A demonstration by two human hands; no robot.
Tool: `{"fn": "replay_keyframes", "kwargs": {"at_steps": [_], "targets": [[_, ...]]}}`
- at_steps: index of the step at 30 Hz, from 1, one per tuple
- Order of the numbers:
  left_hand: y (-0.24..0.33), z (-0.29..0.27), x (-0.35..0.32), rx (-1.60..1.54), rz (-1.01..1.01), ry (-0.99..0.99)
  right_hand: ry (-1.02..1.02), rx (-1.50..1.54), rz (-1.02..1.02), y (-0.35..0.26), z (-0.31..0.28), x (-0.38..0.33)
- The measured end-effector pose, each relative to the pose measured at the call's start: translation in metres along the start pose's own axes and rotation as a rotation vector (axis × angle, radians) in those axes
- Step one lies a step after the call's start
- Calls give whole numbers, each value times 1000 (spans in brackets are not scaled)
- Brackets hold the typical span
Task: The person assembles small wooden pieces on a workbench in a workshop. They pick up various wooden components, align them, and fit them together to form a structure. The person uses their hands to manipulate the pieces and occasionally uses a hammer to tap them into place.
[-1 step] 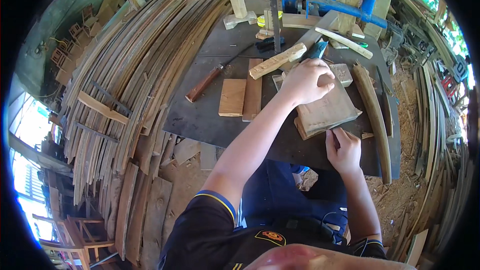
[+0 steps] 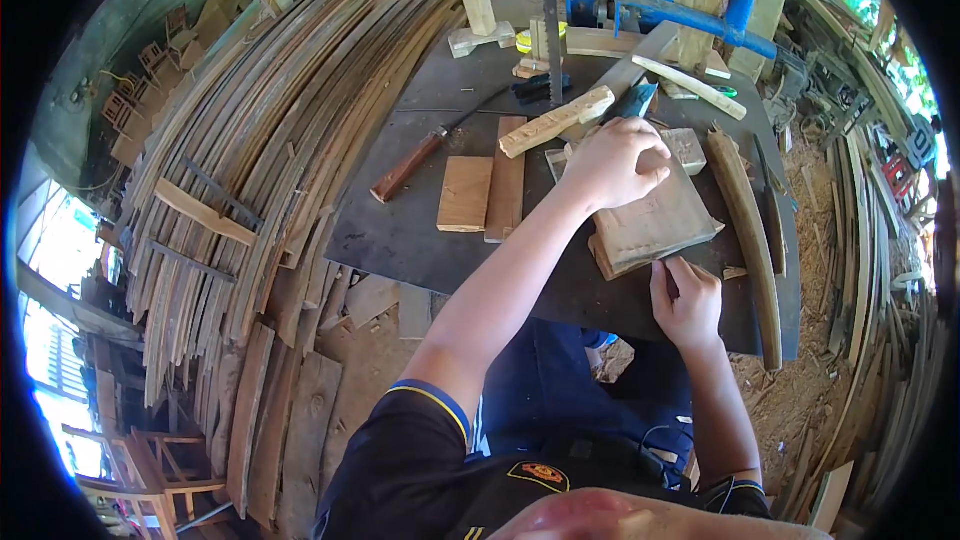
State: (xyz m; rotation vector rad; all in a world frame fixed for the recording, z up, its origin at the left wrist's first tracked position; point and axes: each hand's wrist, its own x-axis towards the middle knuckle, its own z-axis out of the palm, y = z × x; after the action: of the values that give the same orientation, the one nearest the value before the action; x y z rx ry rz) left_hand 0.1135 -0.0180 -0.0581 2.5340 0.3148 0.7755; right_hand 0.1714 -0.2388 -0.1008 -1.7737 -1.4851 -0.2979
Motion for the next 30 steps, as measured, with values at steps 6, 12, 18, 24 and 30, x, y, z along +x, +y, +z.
{"fn": "replay_keyframes", "kwargs": {"at_steps": [6,12,18,24,30], "targets": [[0,2,2,58,-4,5,2,-64,-203,-31,30,1],[-2,-1,0,-24,-4,12,-34,79,-188,-48,34,-2],[-8,3,1,-71,96,135,53,328,-115,14,-1,-5],[-3,2,-1,-266,33,248,284,718,617,22,-6,-6],[-12,0,-6,-362,-54,387,152,522,416,12,-1,-4]]}}
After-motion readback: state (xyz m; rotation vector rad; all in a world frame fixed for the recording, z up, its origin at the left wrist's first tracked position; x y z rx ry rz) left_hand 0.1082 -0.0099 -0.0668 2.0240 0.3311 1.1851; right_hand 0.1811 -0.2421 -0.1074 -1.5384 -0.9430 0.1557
